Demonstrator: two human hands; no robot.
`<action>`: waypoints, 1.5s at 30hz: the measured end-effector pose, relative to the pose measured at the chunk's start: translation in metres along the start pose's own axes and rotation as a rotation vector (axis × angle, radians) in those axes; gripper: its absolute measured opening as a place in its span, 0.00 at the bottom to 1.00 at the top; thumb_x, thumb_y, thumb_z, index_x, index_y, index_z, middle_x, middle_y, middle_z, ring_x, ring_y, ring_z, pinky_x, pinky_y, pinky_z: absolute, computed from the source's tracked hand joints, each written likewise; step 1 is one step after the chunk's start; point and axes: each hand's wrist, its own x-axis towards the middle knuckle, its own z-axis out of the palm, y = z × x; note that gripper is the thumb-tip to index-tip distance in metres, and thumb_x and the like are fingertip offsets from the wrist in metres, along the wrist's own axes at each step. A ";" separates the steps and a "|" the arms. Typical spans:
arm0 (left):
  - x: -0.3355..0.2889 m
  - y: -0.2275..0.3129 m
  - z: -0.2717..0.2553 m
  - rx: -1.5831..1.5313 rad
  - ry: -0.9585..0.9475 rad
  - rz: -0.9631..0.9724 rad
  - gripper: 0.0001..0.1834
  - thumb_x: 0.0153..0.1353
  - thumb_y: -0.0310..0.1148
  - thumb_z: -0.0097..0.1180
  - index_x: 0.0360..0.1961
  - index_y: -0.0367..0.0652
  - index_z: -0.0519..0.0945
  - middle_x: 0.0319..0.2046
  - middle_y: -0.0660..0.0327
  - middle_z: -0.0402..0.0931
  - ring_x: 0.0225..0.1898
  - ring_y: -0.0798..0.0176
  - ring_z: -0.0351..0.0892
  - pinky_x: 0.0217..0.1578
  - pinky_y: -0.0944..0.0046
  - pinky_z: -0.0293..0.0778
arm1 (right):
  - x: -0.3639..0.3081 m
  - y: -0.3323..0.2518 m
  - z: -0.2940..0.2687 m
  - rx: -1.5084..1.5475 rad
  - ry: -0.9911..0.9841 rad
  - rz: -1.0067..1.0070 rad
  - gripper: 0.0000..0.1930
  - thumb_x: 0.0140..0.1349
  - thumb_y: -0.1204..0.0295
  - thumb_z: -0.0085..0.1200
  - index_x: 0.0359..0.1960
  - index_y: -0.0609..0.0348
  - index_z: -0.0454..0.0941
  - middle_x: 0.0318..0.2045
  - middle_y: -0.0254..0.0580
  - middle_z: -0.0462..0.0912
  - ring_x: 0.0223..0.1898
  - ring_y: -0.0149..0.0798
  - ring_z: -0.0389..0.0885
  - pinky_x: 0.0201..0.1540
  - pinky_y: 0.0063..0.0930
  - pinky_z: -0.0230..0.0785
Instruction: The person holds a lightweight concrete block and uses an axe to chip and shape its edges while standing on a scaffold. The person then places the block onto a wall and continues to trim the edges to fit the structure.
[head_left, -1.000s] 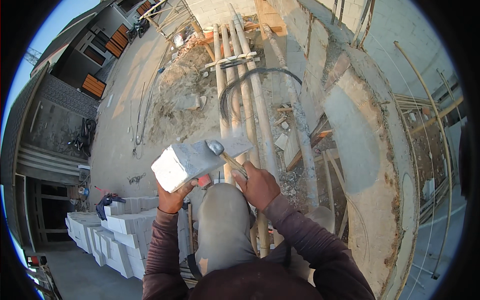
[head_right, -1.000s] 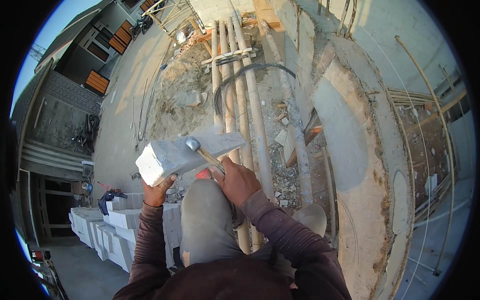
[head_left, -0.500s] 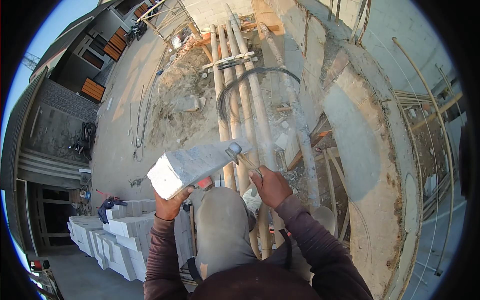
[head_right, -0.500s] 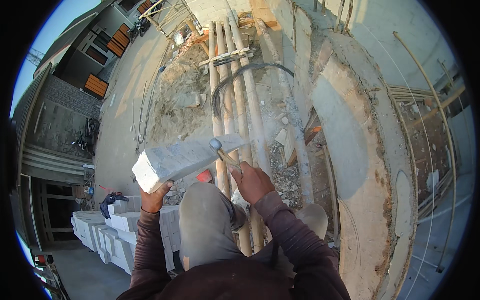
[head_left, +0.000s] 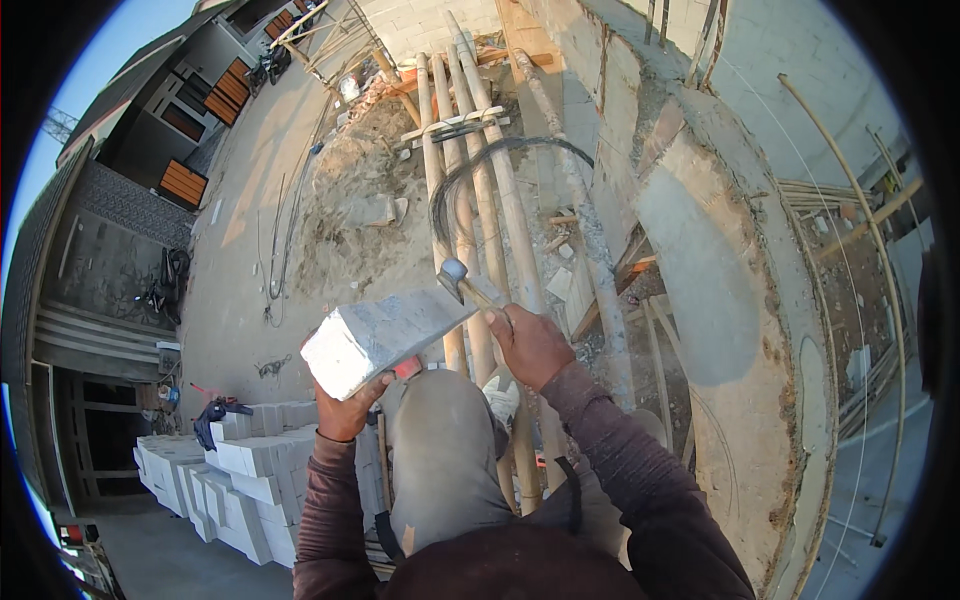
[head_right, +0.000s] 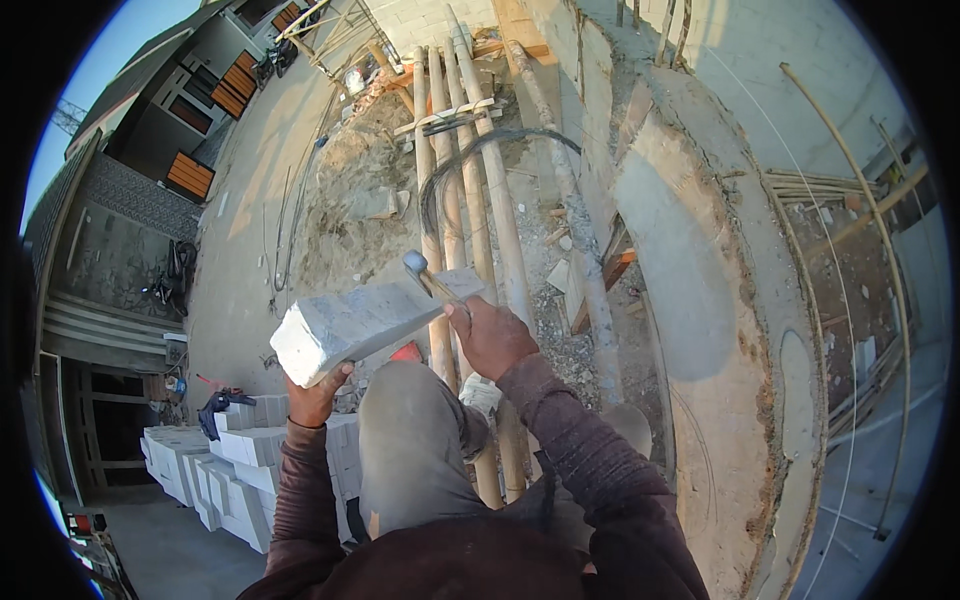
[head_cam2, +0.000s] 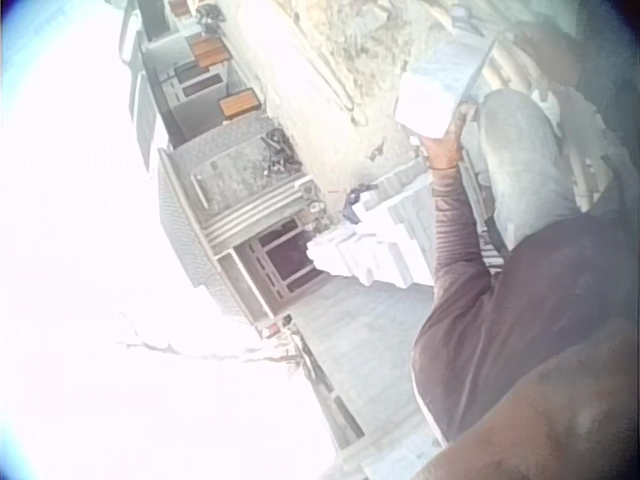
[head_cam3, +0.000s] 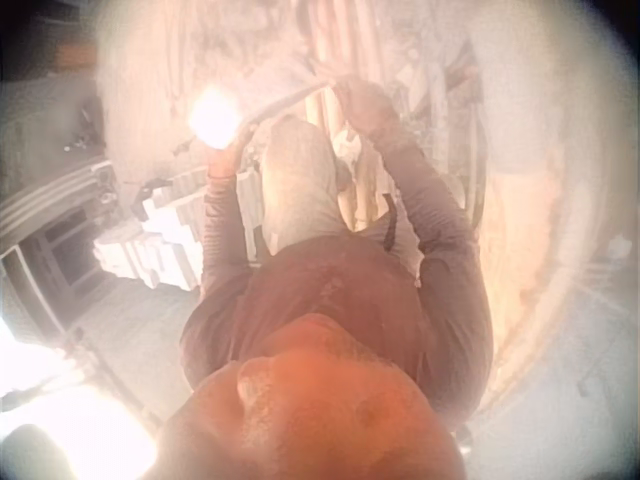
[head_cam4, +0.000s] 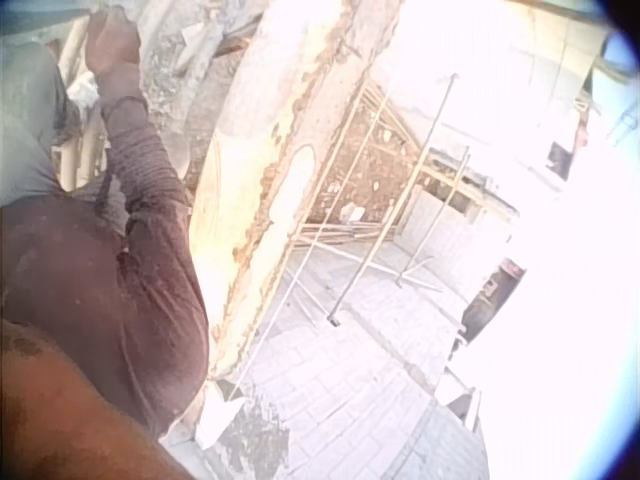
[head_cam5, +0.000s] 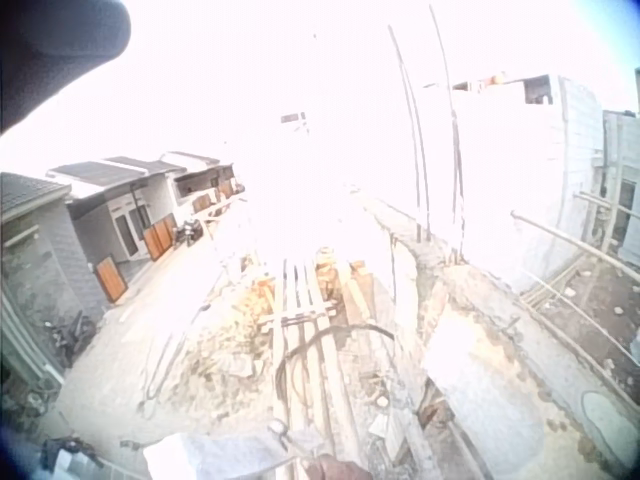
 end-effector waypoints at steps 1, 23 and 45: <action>0.000 0.003 -0.002 -0.013 -0.021 -0.047 0.51 0.45 0.38 0.80 0.63 0.36 0.57 0.54 0.54 0.69 0.56 0.59 0.71 0.56 0.58 0.70 | -0.009 -0.006 -0.006 -0.006 -0.019 -0.004 0.26 0.73 0.48 0.40 0.41 0.63 0.74 0.29 0.62 0.82 0.38 0.67 0.81 0.41 0.57 0.73; 0.001 0.027 0.014 -0.148 -0.026 -0.004 0.52 0.46 0.31 0.78 0.64 0.38 0.52 0.54 0.53 0.67 0.57 0.58 0.70 0.57 0.57 0.71 | -0.076 -0.046 -0.017 0.142 0.235 -0.343 0.19 0.72 0.57 0.48 0.33 0.63 0.71 0.18 0.57 0.74 0.24 0.64 0.77 0.24 0.49 0.66; -0.033 0.049 0.068 0.169 -0.015 0.342 0.55 0.38 0.31 0.81 0.61 0.41 0.52 0.61 0.44 0.61 0.63 0.45 0.67 0.61 0.49 0.66 | -0.065 -0.017 -0.048 0.433 0.230 -0.227 0.19 0.74 0.60 0.43 0.34 0.64 0.73 0.19 0.57 0.74 0.23 0.63 0.75 0.25 0.43 0.65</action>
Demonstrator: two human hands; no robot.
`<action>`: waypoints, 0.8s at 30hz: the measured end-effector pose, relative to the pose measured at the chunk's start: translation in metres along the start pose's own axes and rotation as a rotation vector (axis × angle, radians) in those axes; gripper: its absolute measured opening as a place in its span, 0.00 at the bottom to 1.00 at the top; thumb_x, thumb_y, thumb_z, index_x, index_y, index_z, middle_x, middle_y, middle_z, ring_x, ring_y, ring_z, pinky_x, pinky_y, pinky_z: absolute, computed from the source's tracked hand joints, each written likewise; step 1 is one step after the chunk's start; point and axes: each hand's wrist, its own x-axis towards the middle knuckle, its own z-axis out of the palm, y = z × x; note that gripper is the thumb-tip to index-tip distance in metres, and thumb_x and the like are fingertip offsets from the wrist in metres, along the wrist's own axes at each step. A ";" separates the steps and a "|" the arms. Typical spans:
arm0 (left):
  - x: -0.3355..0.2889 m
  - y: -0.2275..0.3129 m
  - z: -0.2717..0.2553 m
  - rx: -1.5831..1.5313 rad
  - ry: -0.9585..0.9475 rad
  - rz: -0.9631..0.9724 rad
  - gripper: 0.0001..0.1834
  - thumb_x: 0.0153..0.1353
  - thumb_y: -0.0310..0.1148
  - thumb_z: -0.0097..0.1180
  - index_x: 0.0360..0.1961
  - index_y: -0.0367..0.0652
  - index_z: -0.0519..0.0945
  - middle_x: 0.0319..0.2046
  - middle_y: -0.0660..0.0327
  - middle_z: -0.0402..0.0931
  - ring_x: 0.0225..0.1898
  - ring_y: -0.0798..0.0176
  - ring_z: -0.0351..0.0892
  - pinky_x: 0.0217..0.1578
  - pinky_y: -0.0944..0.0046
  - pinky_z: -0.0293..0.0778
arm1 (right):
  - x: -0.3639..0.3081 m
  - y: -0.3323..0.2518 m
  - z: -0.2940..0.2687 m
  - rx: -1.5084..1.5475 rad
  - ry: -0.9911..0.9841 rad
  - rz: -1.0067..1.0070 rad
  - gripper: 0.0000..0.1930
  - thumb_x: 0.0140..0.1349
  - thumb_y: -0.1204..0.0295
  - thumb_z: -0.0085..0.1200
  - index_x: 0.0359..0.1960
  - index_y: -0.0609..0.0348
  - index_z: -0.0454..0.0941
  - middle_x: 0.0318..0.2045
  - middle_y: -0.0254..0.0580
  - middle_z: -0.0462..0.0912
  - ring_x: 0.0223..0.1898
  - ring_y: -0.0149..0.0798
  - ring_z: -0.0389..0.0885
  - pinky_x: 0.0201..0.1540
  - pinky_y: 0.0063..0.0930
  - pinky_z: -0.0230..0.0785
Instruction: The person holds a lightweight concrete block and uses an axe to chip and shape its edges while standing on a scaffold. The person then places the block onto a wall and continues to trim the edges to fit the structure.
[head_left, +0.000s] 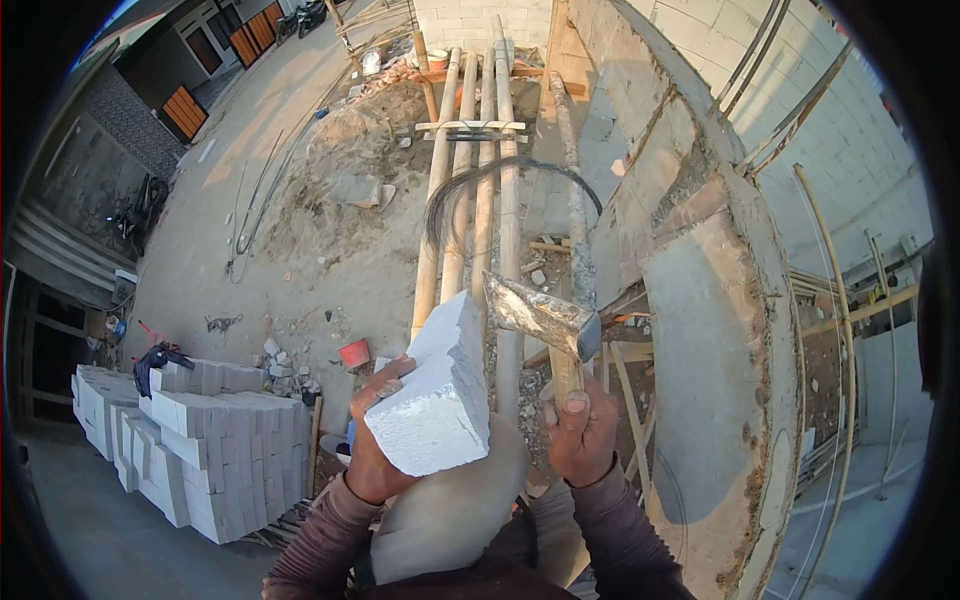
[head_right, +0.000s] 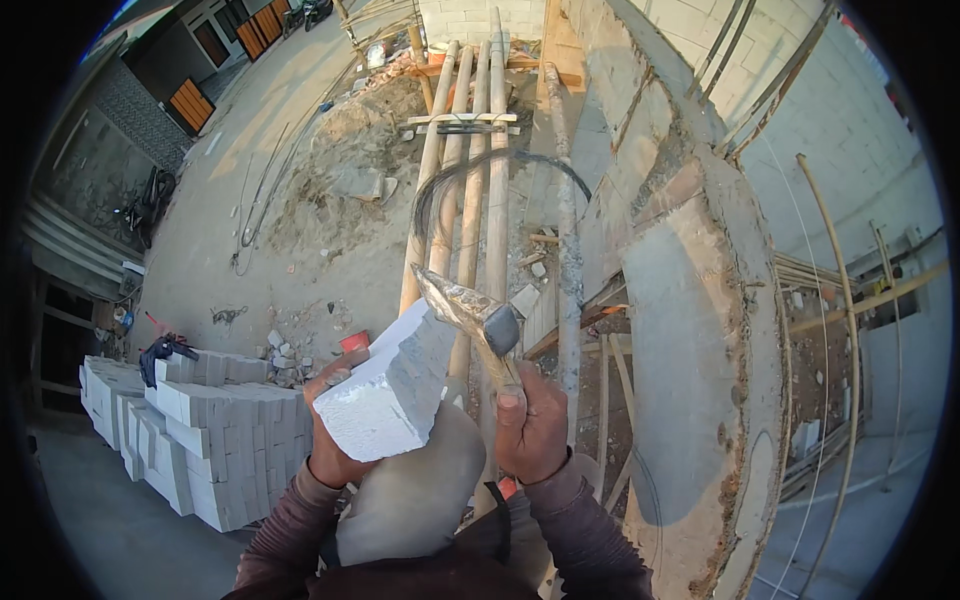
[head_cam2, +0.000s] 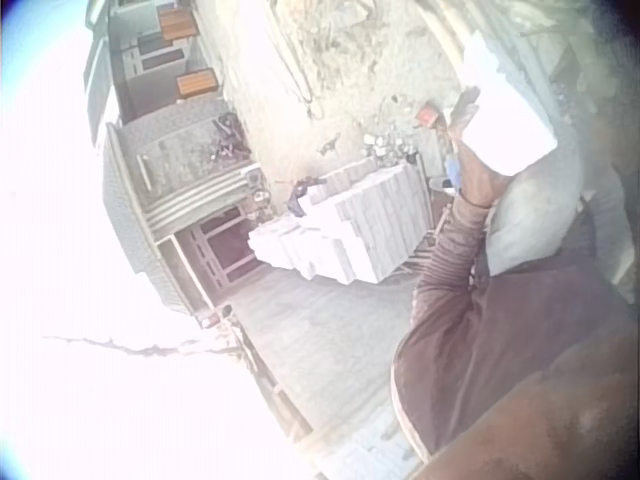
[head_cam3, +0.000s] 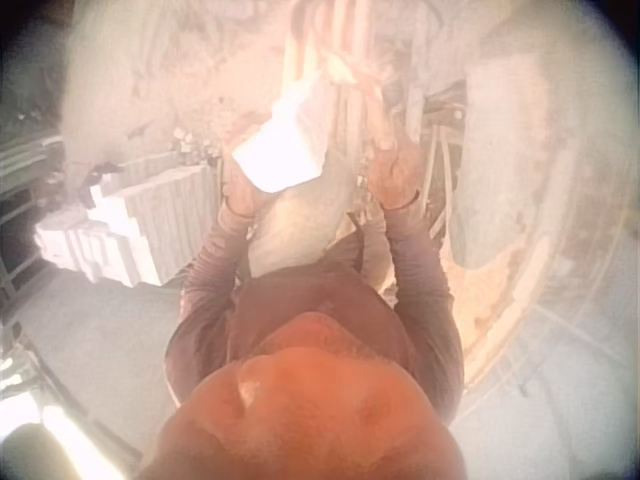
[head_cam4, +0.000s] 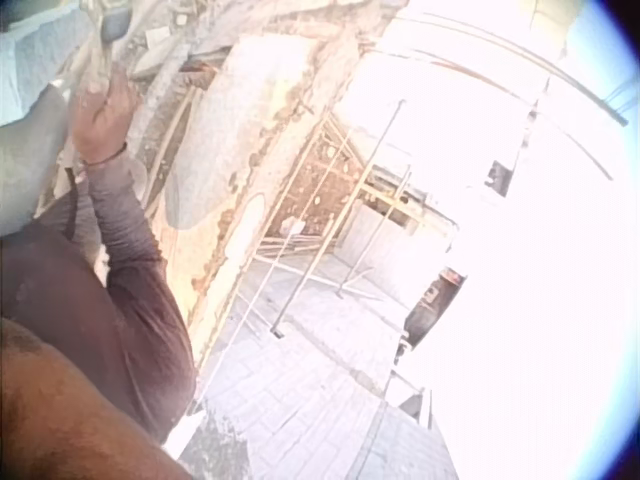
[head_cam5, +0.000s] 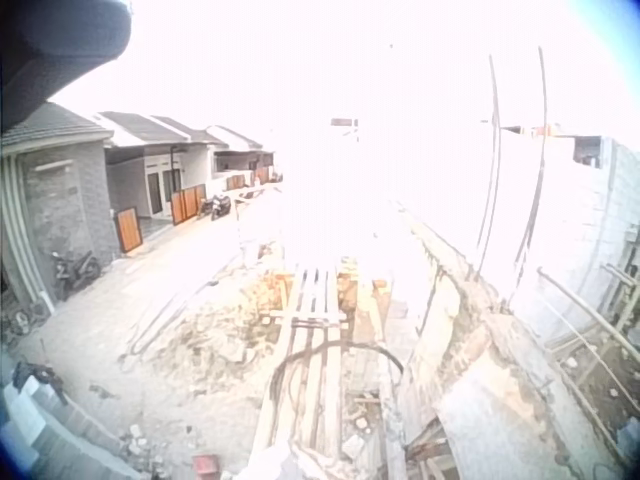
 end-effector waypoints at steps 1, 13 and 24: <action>0.001 0.003 0.003 -0.009 0.002 0.036 0.55 0.38 0.31 0.81 0.61 0.41 0.52 0.61 0.44 0.61 0.63 0.45 0.68 0.61 0.49 0.66 | 0.000 0.013 0.003 -0.005 0.016 0.010 0.19 0.74 0.60 0.43 0.34 0.64 0.73 0.19 0.57 0.74 0.23 0.63 0.75 0.25 0.43 0.65; 0.007 0.004 0.003 -0.044 0.021 -0.011 0.56 0.38 0.31 0.81 0.61 0.39 0.51 0.60 0.44 0.62 0.61 0.49 0.68 0.63 0.52 0.64 | -0.007 0.006 -0.004 0.024 0.077 -0.124 0.18 0.72 0.60 0.47 0.34 0.66 0.73 0.17 0.58 0.73 0.24 0.65 0.76 0.25 0.48 0.64; -0.005 -0.005 -0.004 -0.115 0.048 -0.144 0.55 0.41 0.30 0.79 0.63 0.40 0.50 0.61 0.45 0.62 0.63 0.50 0.66 0.63 0.51 0.63 | -0.023 0.002 0.009 -0.098 0.020 -0.079 0.18 0.71 0.58 0.49 0.33 0.63 0.73 0.20 0.61 0.76 0.28 0.66 0.79 0.28 0.51 0.68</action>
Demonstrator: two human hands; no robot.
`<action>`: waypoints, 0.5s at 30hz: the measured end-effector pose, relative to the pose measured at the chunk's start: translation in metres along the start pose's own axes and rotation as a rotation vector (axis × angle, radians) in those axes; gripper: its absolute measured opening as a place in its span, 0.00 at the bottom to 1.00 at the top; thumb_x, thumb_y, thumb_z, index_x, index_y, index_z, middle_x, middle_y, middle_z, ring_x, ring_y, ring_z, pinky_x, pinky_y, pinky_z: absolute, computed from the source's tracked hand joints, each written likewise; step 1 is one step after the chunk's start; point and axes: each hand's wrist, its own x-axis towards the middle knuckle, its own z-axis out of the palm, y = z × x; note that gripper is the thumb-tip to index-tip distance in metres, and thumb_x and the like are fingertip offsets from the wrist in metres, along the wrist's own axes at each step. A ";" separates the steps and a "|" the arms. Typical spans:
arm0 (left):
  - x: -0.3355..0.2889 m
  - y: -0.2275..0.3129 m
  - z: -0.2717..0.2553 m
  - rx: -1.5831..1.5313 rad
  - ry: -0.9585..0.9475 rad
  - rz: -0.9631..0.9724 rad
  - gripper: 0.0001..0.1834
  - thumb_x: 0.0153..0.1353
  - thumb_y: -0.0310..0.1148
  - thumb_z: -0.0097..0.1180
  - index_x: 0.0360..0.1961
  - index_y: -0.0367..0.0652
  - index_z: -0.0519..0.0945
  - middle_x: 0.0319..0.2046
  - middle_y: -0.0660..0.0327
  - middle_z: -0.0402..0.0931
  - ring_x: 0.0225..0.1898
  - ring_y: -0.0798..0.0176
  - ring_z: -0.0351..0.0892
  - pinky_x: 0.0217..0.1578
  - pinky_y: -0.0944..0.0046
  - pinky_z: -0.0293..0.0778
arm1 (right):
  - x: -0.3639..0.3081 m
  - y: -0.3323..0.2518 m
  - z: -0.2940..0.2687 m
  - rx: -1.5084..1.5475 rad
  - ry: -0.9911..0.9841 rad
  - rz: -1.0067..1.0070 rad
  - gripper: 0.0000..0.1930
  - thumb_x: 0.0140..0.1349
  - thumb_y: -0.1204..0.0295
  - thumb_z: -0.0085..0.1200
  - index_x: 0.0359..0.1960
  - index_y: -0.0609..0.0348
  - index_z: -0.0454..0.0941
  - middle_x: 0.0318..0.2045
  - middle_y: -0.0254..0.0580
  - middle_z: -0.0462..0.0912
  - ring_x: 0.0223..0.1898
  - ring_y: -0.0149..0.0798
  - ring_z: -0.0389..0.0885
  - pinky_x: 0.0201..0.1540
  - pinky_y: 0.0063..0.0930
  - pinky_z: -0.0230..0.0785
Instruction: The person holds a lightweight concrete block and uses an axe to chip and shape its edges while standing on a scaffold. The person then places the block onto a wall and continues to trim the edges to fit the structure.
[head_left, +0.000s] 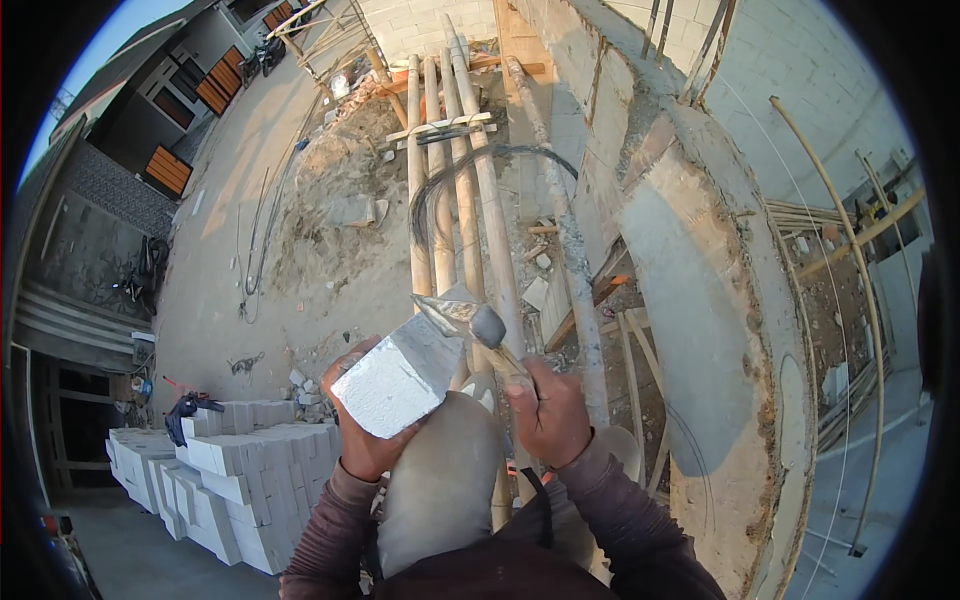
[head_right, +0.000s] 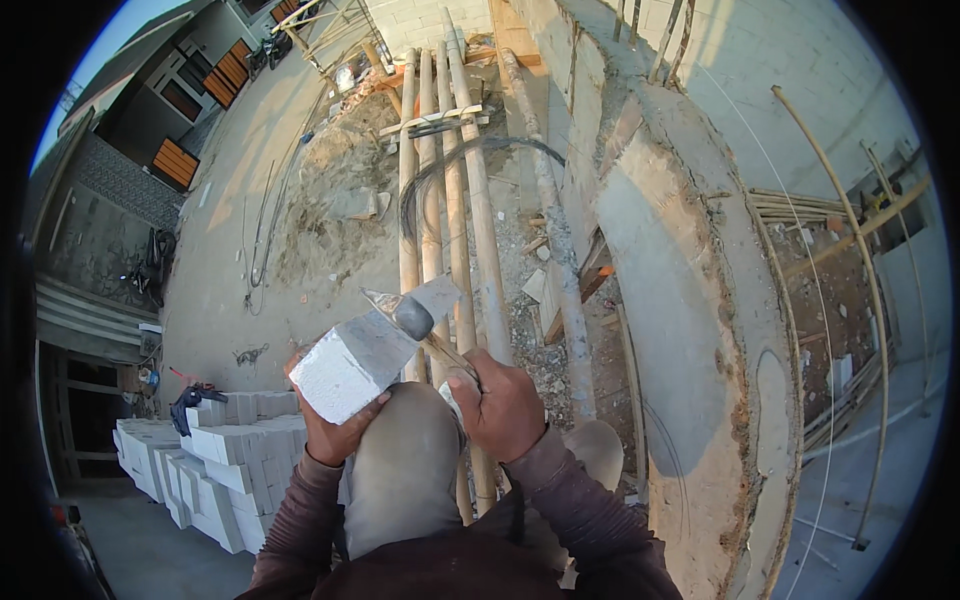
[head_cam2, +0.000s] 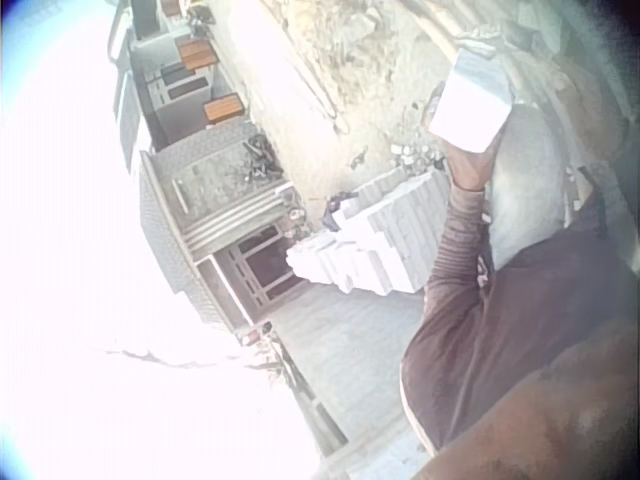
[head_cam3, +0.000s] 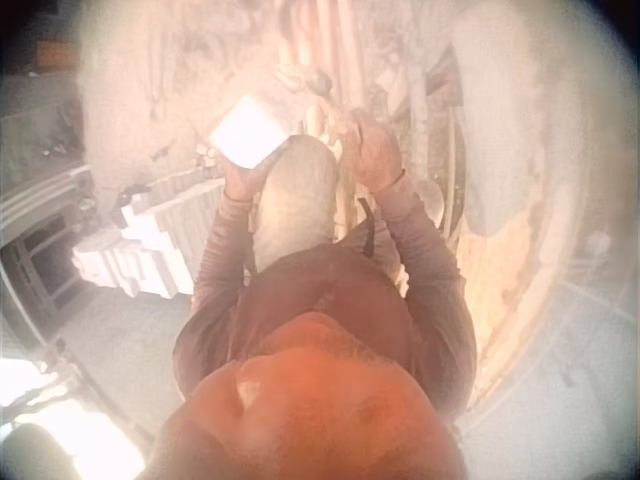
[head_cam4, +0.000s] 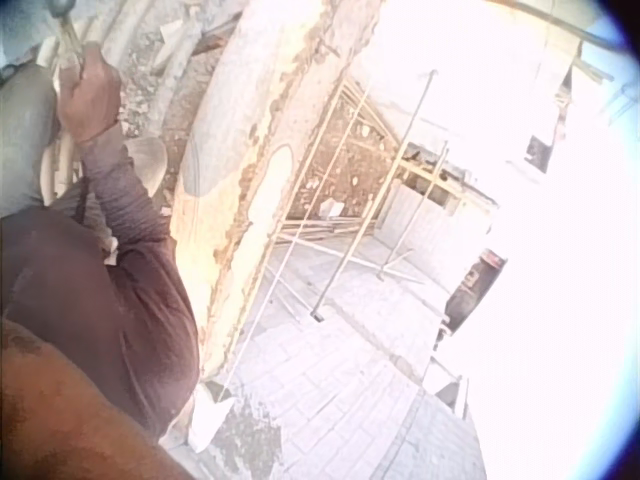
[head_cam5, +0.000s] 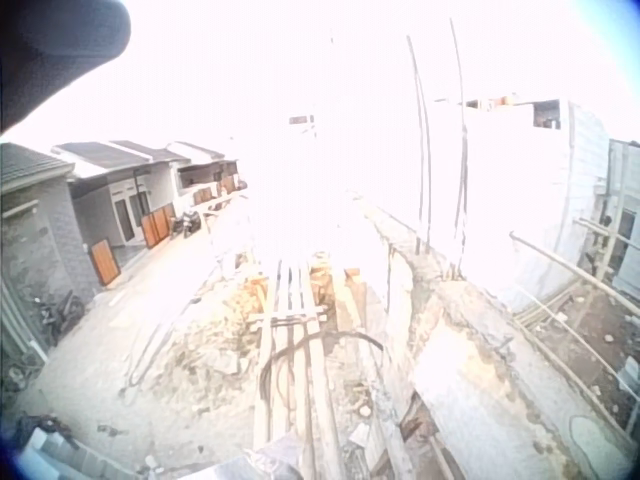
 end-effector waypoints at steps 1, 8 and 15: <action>0.000 0.002 0.002 0.039 0.004 0.008 0.55 0.41 0.30 0.79 0.63 0.40 0.49 0.61 0.45 0.62 0.63 0.50 0.66 0.64 0.50 0.63 | -0.002 0.016 0.004 -0.007 0.005 0.003 0.18 0.71 0.58 0.49 0.33 0.63 0.73 0.20 0.61 0.76 0.28 0.66 0.79 0.28 0.51 0.68; -0.007 -0.010 -0.008 0.015 0.005 0.027 0.55 0.41 0.31 0.79 0.63 0.40 0.49 0.61 0.46 0.62 0.63 0.50 0.66 0.64 0.50 0.62 | 0.017 0.018 0.007 -0.106 -0.070 0.141 0.21 0.72 0.55 0.47 0.32 0.63 0.74 0.22 0.63 0.78 0.29 0.67 0.79 0.30 0.54 0.69; 0.005 -0.012 -0.005 -0.006 0.016 -0.016 0.55 0.41 0.32 0.80 0.62 0.39 0.51 0.61 0.47 0.62 0.63 0.51 0.66 0.64 0.51 0.62 | 0.035 0.074 0.028 -0.357 -0.249 0.286 0.22 0.72 0.55 0.47 0.29 0.64 0.72 0.24 0.64 0.78 0.32 0.65 0.80 0.31 0.52 0.68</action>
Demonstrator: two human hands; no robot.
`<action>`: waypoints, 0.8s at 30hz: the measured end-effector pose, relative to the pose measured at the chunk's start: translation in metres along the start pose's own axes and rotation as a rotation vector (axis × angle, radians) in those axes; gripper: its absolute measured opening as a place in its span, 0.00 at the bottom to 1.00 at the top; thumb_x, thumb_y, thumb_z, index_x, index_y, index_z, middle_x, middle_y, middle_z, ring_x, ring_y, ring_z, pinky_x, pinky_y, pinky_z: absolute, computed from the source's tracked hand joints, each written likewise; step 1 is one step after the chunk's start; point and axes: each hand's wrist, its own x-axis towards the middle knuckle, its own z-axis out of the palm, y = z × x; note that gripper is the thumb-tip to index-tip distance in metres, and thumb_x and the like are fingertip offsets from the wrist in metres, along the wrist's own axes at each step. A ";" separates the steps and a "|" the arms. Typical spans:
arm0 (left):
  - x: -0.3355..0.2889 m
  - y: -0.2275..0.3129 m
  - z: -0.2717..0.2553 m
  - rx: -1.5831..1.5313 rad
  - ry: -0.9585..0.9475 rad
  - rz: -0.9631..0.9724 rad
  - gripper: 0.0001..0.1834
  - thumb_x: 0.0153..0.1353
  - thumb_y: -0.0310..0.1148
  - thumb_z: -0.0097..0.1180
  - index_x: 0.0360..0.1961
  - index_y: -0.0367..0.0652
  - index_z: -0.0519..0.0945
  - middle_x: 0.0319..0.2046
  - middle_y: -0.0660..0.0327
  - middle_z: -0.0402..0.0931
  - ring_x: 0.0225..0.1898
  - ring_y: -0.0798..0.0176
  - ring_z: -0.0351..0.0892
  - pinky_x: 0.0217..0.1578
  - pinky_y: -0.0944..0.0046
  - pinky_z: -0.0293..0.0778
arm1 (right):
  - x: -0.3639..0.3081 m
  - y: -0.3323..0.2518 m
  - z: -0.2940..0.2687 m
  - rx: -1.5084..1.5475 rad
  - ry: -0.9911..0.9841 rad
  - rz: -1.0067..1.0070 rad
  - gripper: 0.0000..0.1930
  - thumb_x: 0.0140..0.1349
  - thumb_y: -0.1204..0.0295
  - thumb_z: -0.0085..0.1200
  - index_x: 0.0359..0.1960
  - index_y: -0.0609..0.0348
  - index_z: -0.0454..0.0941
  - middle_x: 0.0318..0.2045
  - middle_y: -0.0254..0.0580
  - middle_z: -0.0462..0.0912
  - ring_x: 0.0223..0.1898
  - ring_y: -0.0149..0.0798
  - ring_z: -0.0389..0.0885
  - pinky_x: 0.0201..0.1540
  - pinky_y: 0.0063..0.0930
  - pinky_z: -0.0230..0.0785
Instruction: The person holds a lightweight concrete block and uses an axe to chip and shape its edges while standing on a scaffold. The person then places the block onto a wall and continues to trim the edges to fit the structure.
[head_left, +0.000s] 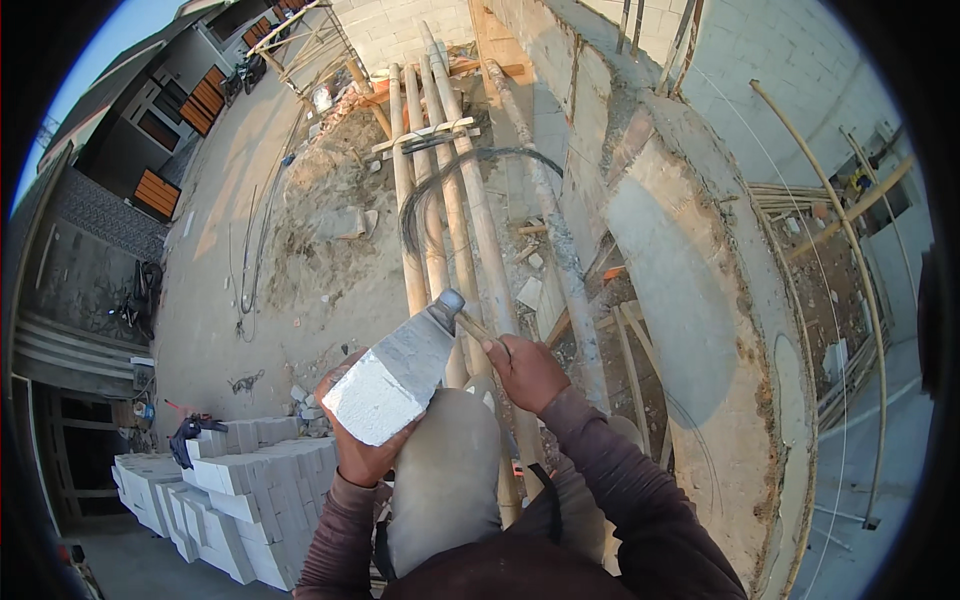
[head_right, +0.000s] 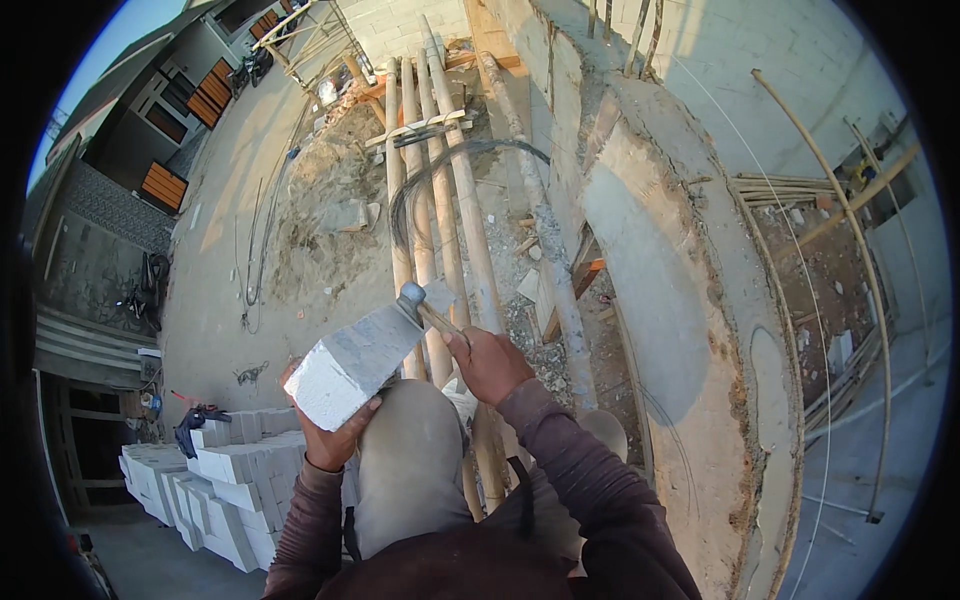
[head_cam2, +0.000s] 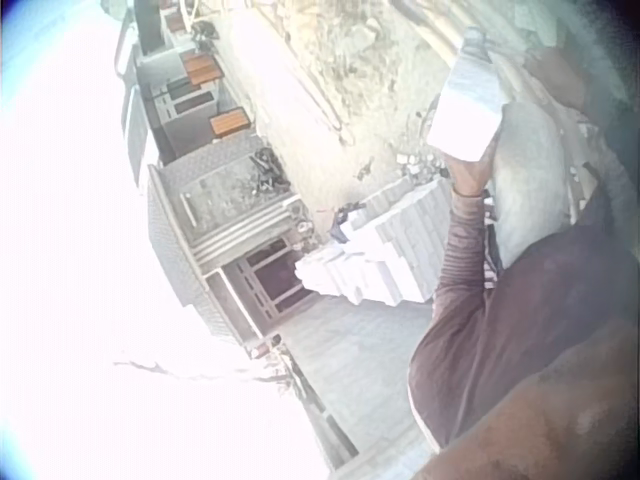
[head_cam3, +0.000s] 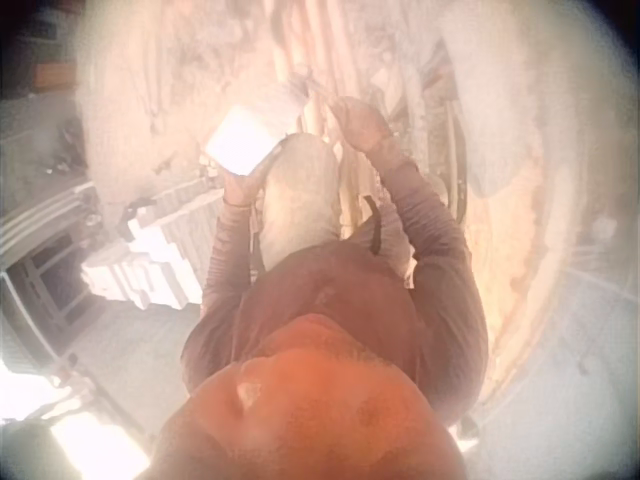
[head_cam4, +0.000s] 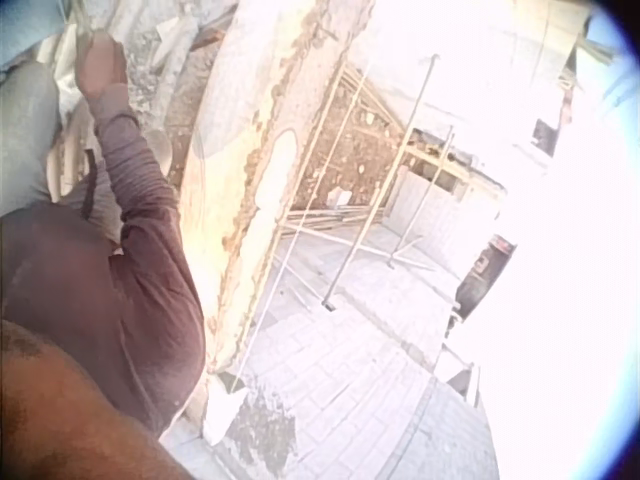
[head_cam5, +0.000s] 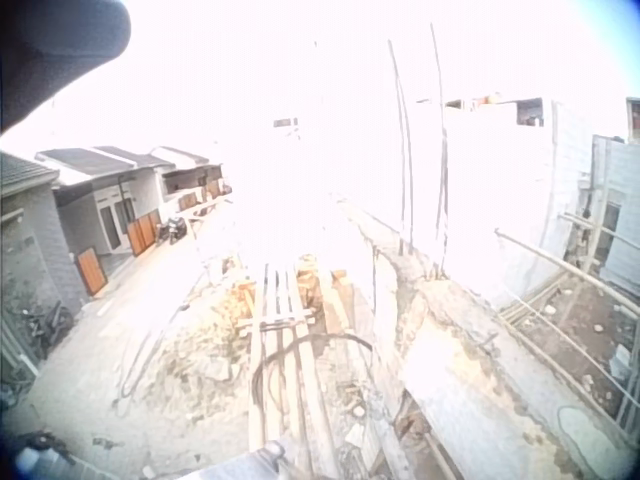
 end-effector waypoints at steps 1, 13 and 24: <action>-0.004 -0.004 -0.004 0.078 -0.004 0.036 0.55 0.41 0.32 0.80 0.62 0.39 0.51 0.61 0.47 0.63 0.62 0.51 0.66 0.64 0.51 0.62 | -0.002 -0.011 -0.008 0.142 0.072 -0.078 0.22 0.72 0.55 0.47 0.29 0.64 0.72 0.23 0.64 0.77 0.32 0.65 0.80 0.31 0.53 0.68; 0.002 -0.006 0.003 0.073 -0.009 0.035 0.55 0.43 0.34 0.79 0.65 0.38 0.51 0.60 0.50 0.60 0.61 0.53 0.64 0.63 0.52 0.61 | 0.006 0.018 0.009 0.041 0.023 0.087 0.25 0.71 0.50 0.43 0.39 0.63 0.75 0.30 0.63 0.82 0.38 0.64 0.81 0.42 0.54 0.73; 0.056 -0.014 0.030 -0.112 0.125 0.028 0.42 0.60 0.30 0.68 0.67 0.31 0.54 0.61 0.48 0.65 0.57 0.54 0.70 0.57 0.55 0.69 | -0.015 0.033 -0.005 -0.028 -0.078 0.296 0.27 0.69 0.47 0.45 0.48 0.62 0.78 0.39 0.60 0.83 0.46 0.60 0.83 0.51 0.50 0.74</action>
